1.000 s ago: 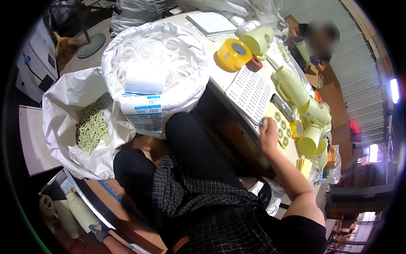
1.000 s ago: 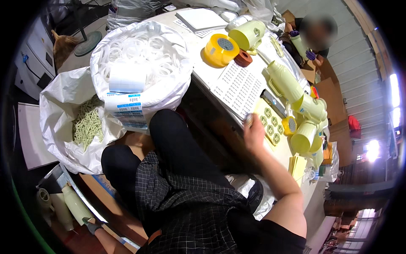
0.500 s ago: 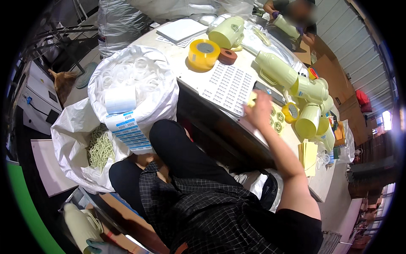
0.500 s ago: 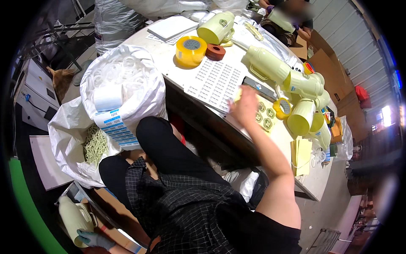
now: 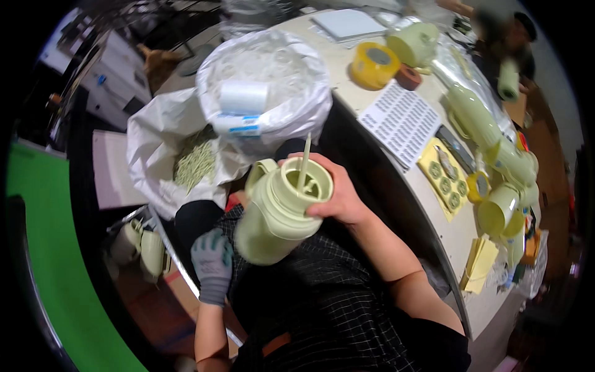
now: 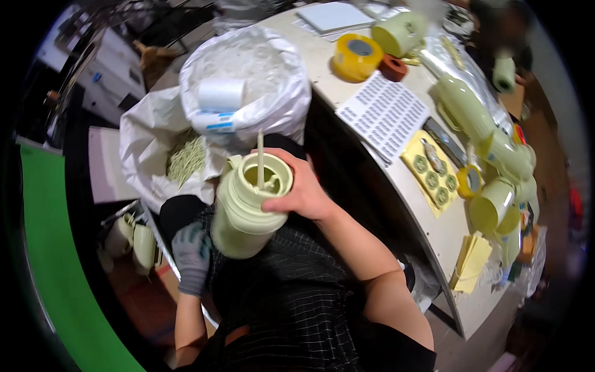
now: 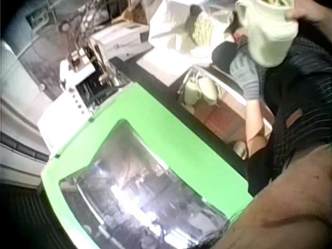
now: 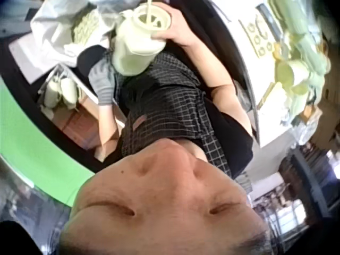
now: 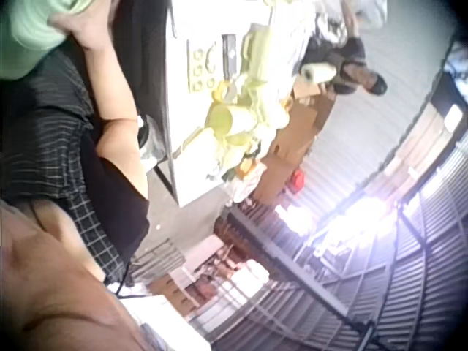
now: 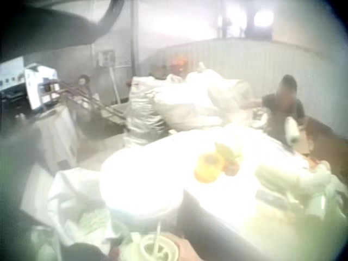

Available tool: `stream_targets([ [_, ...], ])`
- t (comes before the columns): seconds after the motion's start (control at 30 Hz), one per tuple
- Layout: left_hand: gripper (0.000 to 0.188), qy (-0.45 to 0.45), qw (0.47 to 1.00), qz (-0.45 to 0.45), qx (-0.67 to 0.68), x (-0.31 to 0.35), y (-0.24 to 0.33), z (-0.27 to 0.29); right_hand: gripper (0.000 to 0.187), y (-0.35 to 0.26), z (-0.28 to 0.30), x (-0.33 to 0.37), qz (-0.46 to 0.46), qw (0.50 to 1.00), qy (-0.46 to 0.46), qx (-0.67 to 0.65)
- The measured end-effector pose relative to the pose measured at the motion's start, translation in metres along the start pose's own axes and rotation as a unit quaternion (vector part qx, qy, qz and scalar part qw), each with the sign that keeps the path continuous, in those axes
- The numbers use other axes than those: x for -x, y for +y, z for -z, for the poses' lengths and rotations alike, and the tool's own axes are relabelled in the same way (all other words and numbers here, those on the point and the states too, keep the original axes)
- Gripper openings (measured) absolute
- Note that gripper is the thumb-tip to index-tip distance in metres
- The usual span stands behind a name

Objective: The person applies labels and small stickers to plastic bottles before moving them to a storage shelf.

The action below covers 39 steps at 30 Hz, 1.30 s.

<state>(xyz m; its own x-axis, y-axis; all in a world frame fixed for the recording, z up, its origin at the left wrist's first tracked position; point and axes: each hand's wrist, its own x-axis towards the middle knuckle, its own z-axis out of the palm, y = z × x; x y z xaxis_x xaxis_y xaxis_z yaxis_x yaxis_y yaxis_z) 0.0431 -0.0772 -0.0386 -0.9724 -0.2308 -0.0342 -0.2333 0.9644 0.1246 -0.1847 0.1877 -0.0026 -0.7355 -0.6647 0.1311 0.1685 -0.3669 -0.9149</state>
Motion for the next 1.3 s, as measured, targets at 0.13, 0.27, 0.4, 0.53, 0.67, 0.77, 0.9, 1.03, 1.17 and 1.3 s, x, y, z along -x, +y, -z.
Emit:
stream_targets([
  [0.13,0.063,0.233,0.903,0.071,0.353,-0.009,0.026,0.043,0.096,-0.003,-0.046,-0.007,-0.067,0.982,-0.118,0.128],
  [0.27,0.09,0.178,0.894,-0.093,0.4,-0.026,0.066,0.067,0.093,0.01,-0.084,-0.011,-0.029,0.964,-0.149,0.22],
  [0.4,0.062,0.217,0.95,-0.139,0.176,-0.02,0.071,0.074,0.088,0.015,-0.095,0.001,-0.006,0.933,-0.129,0.335],
  [0.53,0.036,0.175,0.972,-0.073,0.136,-0.015,0.086,0.077,0.077,0.035,-0.107,0.007,0.087,0.882,-0.066,0.458],
  [0.67,0.032,0.165,0.973,-0.019,0.159,-0.007,0.088,0.066,0.082,0.041,-0.114,0.017,0.12,0.885,-0.076,0.444],
  [0.77,0.032,0.157,0.97,0.006,0.183,0.004,0.088,0.063,0.084,0.043,-0.116,0.023,0.128,0.876,-0.126,0.447],
  [0.9,0.05,0.235,0.965,-0.042,0.105,-0.002,0.064,0.07,0.086,0.037,-0.121,-0.008,0.175,0.889,-0.116,0.408],
  [1.03,0.106,0.36,0.896,0.039,0.257,-0.066,0.015,0.073,0.08,0.066,-0.139,-0.103,0.358,0.867,-0.082,0.338],
  [1.17,0.11,0.349,0.817,0.062,0.455,-0.106,-0.02,0.061,0.071,0.038,-0.128,-0.134,0.338,0.819,-0.134,0.444],
  [1.3,0.108,0.443,0.864,-0.087,0.222,-0.128,-0.022,0.054,0.032,0.015,-0.008,-0.151,0.262,0.746,0.195,0.58],
])
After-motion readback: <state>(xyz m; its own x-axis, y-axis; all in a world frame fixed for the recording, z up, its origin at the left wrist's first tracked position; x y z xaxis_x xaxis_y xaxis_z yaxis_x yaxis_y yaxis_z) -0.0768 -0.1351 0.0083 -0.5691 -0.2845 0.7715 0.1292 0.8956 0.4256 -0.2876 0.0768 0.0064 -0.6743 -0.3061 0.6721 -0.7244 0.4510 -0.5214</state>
